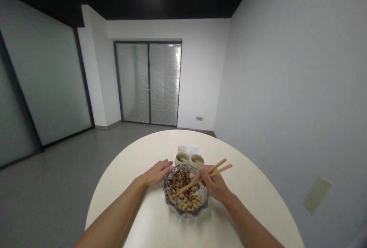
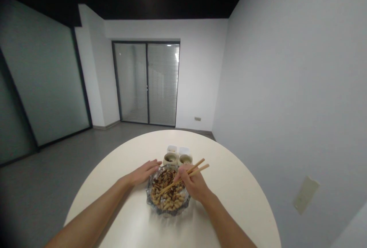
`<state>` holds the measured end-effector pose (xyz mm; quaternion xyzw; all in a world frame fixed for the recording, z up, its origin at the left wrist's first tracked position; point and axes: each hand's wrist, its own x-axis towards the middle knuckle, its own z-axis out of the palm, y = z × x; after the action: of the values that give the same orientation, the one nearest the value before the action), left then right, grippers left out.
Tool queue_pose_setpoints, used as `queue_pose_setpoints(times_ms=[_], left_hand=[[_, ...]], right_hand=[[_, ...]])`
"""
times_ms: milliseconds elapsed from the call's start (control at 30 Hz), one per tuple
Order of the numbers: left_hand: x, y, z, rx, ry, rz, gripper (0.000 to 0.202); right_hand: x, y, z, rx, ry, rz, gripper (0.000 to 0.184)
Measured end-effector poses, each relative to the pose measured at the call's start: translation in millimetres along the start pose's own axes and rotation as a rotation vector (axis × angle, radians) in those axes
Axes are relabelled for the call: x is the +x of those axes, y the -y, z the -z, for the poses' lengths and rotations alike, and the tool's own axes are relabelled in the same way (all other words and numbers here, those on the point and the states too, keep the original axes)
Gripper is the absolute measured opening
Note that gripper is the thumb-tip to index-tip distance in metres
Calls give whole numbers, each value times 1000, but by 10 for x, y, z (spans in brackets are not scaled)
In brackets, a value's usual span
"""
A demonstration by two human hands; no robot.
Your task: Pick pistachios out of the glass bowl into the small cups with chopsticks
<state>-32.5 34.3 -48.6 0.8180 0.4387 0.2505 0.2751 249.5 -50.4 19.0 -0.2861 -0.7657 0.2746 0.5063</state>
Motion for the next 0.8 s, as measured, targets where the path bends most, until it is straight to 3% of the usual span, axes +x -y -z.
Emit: queue_pose_setpoints(times_ms=[167, 333, 600, 800], left_hand=[[-22, -46, 8, -2, 4, 16, 72], [-22, -103, 24, 11, 19, 18, 70], [-33, -90, 18, -5, 9, 10, 69], [-26, -37, 3, -8, 0, 5, 69]], right_hand=[[-2, 29, -51, 1, 67, 27, 77], [-3, 37, -72, 16, 65, -57, 77], [21, -46, 29, 41, -92, -216, 84], [42, -102, 94, 67, -162, -227, 84]])
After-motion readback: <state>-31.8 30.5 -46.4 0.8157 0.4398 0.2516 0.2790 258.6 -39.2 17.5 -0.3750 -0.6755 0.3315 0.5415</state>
